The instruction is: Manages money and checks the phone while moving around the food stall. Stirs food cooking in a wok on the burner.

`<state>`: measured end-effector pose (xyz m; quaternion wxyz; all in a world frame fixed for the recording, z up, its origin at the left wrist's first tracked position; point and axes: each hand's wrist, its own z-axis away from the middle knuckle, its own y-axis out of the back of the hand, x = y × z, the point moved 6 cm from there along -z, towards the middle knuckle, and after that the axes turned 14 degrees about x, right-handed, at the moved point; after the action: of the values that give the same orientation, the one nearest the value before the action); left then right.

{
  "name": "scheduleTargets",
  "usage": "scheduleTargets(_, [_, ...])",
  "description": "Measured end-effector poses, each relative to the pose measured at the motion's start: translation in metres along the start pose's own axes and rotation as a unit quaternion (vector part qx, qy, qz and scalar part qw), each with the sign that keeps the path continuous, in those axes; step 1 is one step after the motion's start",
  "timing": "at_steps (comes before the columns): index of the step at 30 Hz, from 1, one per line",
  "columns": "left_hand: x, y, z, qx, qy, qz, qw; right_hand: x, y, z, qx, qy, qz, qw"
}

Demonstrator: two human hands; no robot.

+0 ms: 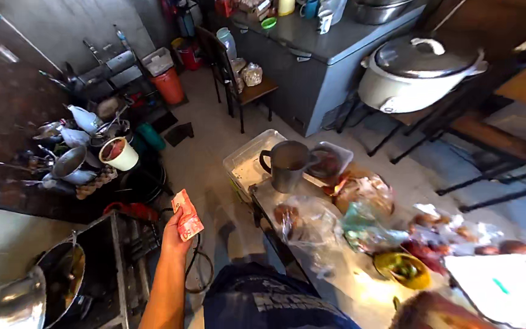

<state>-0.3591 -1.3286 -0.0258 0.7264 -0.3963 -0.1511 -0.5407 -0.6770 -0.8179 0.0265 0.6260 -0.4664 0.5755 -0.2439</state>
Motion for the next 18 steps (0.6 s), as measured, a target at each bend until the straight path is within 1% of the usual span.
scheduleTargets(1, [0.009, -0.008, -0.014, 0.01, -0.002, 0.002, 1.0, 0.022, -0.008, -0.024, -0.035, -0.022, 0.013, 0.999])
scheduleTargets(2, [0.016, -0.016, -0.031, 0.018, 0.0, 0.006, 1.0, 0.047, -0.029, -0.046, -0.053, -0.041, 0.023, 0.997])
scheduleTargets(3, [0.024, -0.024, -0.049, 0.024, 0.004, 0.007, 1.0, 0.076, -0.062, -0.061, -0.006, -0.051, 0.023, 0.998])
scheduleTargets(4, [0.032, -0.03, -0.069, 0.028, 0.009, 0.003, 1.0, 0.105, -0.088, -0.075, 0.005, -0.073, 0.021, 0.997])
scheduleTargets(7, [0.066, -0.046, -0.143, 0.047, 0.008, -0.016, 0.999, 0.184, -0.143, -0.109, -0.062, -0.122, 0.037, 0.99])
scheduleTargets(9, [0.093, -0.061, -0.2, 0.052, -0.008, -0.044, 0.998, 0.23, -0.169, -0.127, -0.071, -0.124, 0.05, 0.988])
scheduleTargets(11, [0.115, -0.088, -0.263, 0.052, -0.019, -0.079, 0.995, 0.268, -0.186, -0.15, -0.067, -0.097, 0.059, 0.991])
scheduleTargets(12, [0.124, -0.111, -0.3, 0.044, -0.013, -0.086, 0.995, 0.283, -0.193, -0.165, -0.061, -0.073, 0.064, 0.993])
scheduleTargets(13, [0.137, -0.14, -0.337, 0.027, -0.003, -0.095, 0.995, 0.298, -0.203, -0.176, -0.022, -0.042, 0.076, 0.996])
scheduleTargets(14, [0.146, -0.173, -0.369, -0.003, 0.011, -0.103, 0.995, 0.309, -0.214, -0.188, 0.05, -0.003, 0.103, 0.993])
scheduleTargets(15, [0.155, -0.208, -0.396, -0.033, 0.026, -0.11, 0.993, 0.321, -0.226, -0.199, 0.093, 0.029, 0.106, 0.99])
scheduleTargets(16, [0.163, -0.245, -0.416, -0.054, 0.037, -0.132, 0.989, 0.334, -0.235, -0.211, 0.117, 0.053, 0.101, 0.987])
scheduleTargets(18, [0.167, -0.322, -0.444, -0.091, 0.054, -0.192, 0.976, 0.355, -0.244, -0.241, 0.133, 0.089, 0.099, 0.982])
